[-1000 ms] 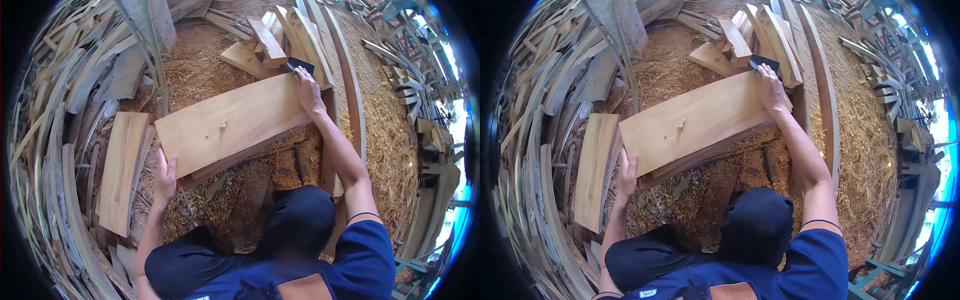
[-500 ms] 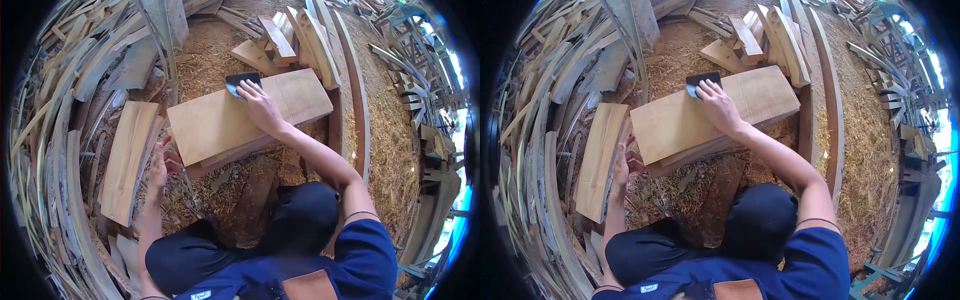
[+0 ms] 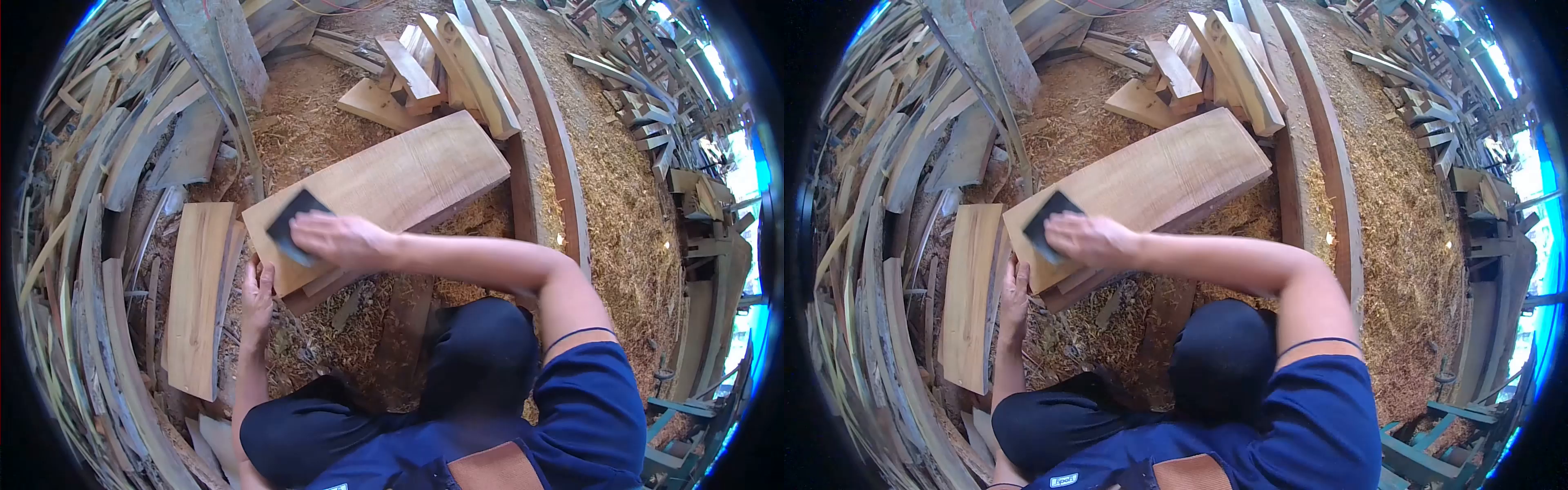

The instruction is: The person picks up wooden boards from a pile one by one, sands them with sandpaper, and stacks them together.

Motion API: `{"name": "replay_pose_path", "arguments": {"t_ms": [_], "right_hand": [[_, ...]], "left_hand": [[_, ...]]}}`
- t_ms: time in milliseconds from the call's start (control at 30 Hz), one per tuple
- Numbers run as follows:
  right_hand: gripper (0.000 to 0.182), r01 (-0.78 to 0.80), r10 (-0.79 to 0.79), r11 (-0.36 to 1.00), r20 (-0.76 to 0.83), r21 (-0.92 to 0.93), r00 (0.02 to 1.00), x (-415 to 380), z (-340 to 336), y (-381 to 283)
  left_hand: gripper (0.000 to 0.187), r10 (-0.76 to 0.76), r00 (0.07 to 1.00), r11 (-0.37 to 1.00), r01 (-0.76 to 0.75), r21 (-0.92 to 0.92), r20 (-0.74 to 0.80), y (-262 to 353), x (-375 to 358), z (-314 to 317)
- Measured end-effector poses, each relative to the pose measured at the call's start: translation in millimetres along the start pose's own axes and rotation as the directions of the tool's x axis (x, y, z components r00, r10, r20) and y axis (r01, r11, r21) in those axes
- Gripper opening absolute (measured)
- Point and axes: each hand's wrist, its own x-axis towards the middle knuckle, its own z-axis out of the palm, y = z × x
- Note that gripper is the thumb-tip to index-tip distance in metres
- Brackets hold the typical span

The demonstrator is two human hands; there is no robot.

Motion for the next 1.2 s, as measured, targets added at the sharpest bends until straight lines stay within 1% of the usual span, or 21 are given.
{"name": "replay_pose_path", "arguments": {"t_ms": [67, 100, 133, 167, 200, 233, 367, 433, 500, 600, 633, 700, 800, 867, 900, 1000, 1033, 1067, 1100, 1167, 1200], "right_hand": [[0.04, 0.04, -0.036, 0.998, 0.091, -0.052, 0.995, -33, -34, 4], [0.04, -0.007, 0.076, 0.93, 0.173, -0.368, 0.982, -60, -38, 27], [0.041, -0.263, 0.314, 0.909, 0.116, -0.324, 0.942, -81, -57, 48], [0.035, -0.537, 0.597, 0.745, 0.036, -0.395, 0.802, -108, -72, 72], [0.033, -0.602, 0.629, 0.636, -0.128, -0.482, 0.767, -139, -76, 96], [0.031, -0.744, 0.678, 0.601, -0.306, -0.294, 0.668, -145, -82, 94], [0.036, -0.483, 0.483, 0.863, -0.04, -0.146, 0.875, -136, -74, 7], [0.036, -0.47, 0.473, 0.876, 0.001, -0.106, 0.881, -145, -89, 12], [0.034, -0.608, 0.603, 0.754, -0.105, -0.248, 0.791, -168, -92, 51], [0.033, -0.817, 0.739, 0.517, -0.349, -0.254, 0.576, -183, -82, 89], [0.033, -0.813, 0.734, 0.521, -0.349, -0.259, 0.582, -172, -76, 74], [0.036, -0.536, 0.508, 0.814, -0.174, -0.226, 0.844, -151, -69, 30], [0.039, -0.421, 0.422, 0.896, -0.025, -0.138, 0.906, -148, -89, 14], [0.038, -0.574, 0.565, 0.759, -0.127, -0.306, 0.815, -170, -93, 55], [0.037, -0.695, 0.669, 0.644, -0.208, -0.32, 0.714, -174, -93, 72], [0.036, -0.784, 0.751, 0.572, -0.232, -0.24, 0.619, -148, -77, 85], [0.034, -0.6, 0.596, 0.691, -0.153, -0.403, 0.789, -128, -70, 66], [0.034, -0.436, 0.428, 0.823, -0.107, -0.364, 0.897, -113, -60, 46], [0.037, -0.382, 0.374, 0.909, -0.081, -0.169, 0.924, -93, -56, 23], [0.039, -0.158, 0.165, 0.981, 0.06, -0.112, 0.984, -82, -60, 12], [0.039, -0.222, 0.234, 0.962, 0.054, -0.16, 0.971, -87, -58, 24]], "left_hand": [[0.049, -0.004, 1.0, 0.999, 0.005, -0.051, 0.025, 3, 0, -4], [0.048, 0.002, 0.999, 1.0, -0.002, -0.009, 0.035, 6, 2, -5], [0.047, 0.008, 0.999, 0.999, -0.009, 0.03, 0.047, 6, 1, -6], [0.047, 0.006, 0.999, 1.0, -0.007, 0.025, 0.041, 3, 0, -4], [0.048, 0.015, 1.0, 1.0, -0.015, 0.003, -0.007, 0, 0, -1], [0.049, 0.024, 0.998, 1.0, -0.025, -0.018, -0.052, -2, 1, 1], [0.05, -0.011, 1.0, 1.0, 0.012, 0.019, -0.028, 0, 16, -2], [0.051, -0.102, 0.99, 0.995, 0.1, 0.028, 0.102, 12, 21, -10], [0.05, -0.156, 0.983, 0.985, 0.162, -0.054, 0.101, 17, 16, -6], [0.047, -0.089, 0.994, 0.985, 0.097, -0.142, 0.063, 4, 17, -3], [0.047, -0.084, 0.995, 0.985, 0.093, -0.148, 0.06, 1, 17, -1], [0.046, -0.039, 0.999, 0.986, 0.036, -0.161, -0.016, -4, 17, 4], [0.046, -0.031, 0.999, 0.984, 0.022, -0.175, -0.045, -3, 13, 8], [0.046, -0.053, 0.998, 0.984, 0.046, -0.172, -0.04, 0, 12, 8], [0.046, -0.062, 0.998, 0.983, 0.058, -0.176, -0.017, 1, 12, 7], [0.046, -0.059, 0.997, 0.98, 0.048, -0.195, -0.051, 1, 12, 8], [0.047, -0.068, 0.996, 0.978, 0.054, -0.204, -0.062, 0, 12, 11], [0.047, -0.071, 0.995, 0.976, 0.055, -0.209, -0.066, -1, 12, 13], [0.047, -0.063, 0.997, 0.979, 0.053, -0.195, -0.049, -1, 13, 13], [0.046, -0.068, 0.995, 0.984, 0.056, -0.17, -0.066, 0, 13, 6], [0.047, -0.053, 0.998, 0.984, 0.048, -0.169, -0.021, -1, 15, 5]]}}
